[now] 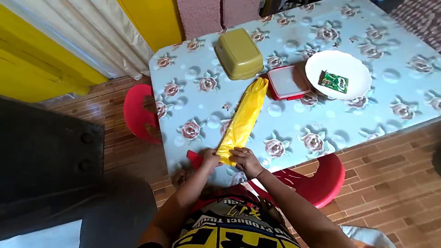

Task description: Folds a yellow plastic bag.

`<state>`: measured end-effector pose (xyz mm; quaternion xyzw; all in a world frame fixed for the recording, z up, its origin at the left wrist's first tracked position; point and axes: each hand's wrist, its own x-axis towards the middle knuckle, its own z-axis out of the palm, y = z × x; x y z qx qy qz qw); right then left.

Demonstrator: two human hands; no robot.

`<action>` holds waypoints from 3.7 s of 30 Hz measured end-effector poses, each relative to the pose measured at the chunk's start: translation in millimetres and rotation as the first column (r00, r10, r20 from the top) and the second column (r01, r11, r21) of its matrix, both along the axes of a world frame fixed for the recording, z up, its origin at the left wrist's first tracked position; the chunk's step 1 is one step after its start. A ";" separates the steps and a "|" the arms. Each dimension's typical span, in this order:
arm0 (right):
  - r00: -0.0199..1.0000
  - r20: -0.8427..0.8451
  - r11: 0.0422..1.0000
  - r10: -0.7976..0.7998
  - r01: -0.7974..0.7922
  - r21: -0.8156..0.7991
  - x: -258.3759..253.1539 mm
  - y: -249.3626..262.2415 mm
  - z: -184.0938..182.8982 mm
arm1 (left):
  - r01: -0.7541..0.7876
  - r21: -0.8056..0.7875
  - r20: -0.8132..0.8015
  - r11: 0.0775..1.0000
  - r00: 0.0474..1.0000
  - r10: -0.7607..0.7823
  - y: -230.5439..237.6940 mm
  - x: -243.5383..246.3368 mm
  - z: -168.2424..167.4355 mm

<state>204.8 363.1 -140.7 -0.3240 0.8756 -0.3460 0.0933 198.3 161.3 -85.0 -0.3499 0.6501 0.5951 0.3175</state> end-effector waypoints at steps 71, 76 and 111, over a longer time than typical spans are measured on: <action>0.864 0.402 0.952 -0.303 0.298 0.077 -5.8 -15.7 65.2 | -0.296 0.401 0.262 0.867 0.944 0.201 34.5 -50.8 8.8; 0.853 0.447 0.955 -0.269 0.295 0.012 -7.9 -16.0 59.9 | -0.310 0.358 0.259 0.881 0.939 0.225 27.9 -46.9 -2.7; 0.946 0.133 0.941 -0.295 0.312 -0.131 -21.4 3.7 33.7 | -0.438 0.431 0.245 0.789 0.898 0.365 22.4 -39.3 -4.3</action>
